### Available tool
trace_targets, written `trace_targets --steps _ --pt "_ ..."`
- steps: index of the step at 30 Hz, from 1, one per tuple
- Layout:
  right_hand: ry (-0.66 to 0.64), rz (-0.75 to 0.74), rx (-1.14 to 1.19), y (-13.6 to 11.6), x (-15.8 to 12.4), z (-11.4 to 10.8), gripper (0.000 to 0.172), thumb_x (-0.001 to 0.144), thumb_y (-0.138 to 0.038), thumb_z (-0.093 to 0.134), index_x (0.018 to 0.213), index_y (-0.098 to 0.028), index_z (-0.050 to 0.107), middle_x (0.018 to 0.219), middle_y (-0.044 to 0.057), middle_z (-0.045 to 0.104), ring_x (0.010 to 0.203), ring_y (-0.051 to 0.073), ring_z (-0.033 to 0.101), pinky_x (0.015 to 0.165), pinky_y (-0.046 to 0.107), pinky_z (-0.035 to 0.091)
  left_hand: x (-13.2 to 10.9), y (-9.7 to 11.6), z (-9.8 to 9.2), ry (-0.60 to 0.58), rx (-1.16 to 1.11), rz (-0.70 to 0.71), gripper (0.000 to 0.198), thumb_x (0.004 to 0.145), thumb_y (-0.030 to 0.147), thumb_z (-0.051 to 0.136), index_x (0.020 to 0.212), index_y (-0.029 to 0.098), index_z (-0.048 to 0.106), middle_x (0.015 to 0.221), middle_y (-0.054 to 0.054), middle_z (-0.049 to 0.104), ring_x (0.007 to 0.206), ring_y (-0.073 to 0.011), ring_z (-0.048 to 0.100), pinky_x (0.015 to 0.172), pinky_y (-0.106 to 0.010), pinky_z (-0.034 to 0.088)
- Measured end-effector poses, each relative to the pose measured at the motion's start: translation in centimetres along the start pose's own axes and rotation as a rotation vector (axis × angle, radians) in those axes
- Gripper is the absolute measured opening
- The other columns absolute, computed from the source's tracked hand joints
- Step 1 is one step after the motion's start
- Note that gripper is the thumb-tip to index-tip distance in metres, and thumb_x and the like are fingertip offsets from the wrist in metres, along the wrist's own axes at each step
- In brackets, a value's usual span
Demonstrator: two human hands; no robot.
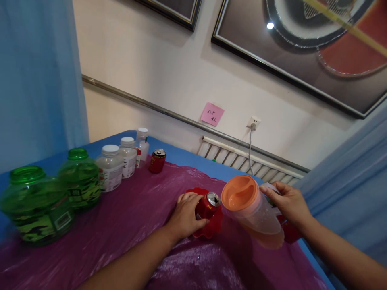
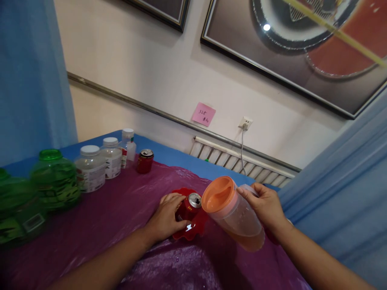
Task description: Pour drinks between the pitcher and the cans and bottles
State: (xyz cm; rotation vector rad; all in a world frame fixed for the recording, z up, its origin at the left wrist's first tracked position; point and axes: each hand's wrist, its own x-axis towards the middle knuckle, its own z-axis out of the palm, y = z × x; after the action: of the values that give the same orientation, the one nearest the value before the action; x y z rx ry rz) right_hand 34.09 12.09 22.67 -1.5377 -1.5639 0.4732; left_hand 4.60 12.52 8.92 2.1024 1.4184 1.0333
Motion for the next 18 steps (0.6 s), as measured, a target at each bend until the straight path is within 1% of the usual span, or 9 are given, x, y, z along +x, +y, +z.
trace_targets --steps 7,13,18 --pt "0.002 -0.021 0.004 -0.36 0.0 -0.01 0.053 0.069 -0.063 0.076 0.056 -0.022 0.046 0.051 -0.006 0.039 0.049 0.01 0.035 0.044 0.023 0.029 -0.01 0.12 -0.08 0.003 -0.004 0.005 0.062 0.06 0.034 0.086 0.117 0.023 0.064 0.121 -0.007 0.068 0.121 -0.0348 0.055 0.108 -0.051 0.035" --pt "0.006 -0.028 -0.03 -0.39 0.09 -0.25 0.048 0.071 -0.062 0.075 0.058 -0.021 0.052 0.053 -0.005 0.043 0.051 0.011 0.039 0.045 0.023 0.032 -0.06 0.04 -0.04 0.006 -0.001 0.008 0.062 0.06 0.033 0.086 0.117 0.024 0.064 0.121 -0.007 0.068 0.121 -0.0345 0.055 0.107 -0.05 0.036" --pt "0.004 -0.036 -0.043 -0.42 0.08 -0.27 0.046 0.072 -0.061 0.074 0.06 -0.021 0.056 0.055 -0.004 0.045 0.053 0.012 0.039 0.046 0.023 0.034 -0.05 0.06 -0.03 0.0 -0.005 0.01 0.061 0.061 0.034 0.086 0.117 0.023 0.064 0.118 -0.007 0.068 0.119 -0.0342 0.055 0.107 -0.05 0.036"
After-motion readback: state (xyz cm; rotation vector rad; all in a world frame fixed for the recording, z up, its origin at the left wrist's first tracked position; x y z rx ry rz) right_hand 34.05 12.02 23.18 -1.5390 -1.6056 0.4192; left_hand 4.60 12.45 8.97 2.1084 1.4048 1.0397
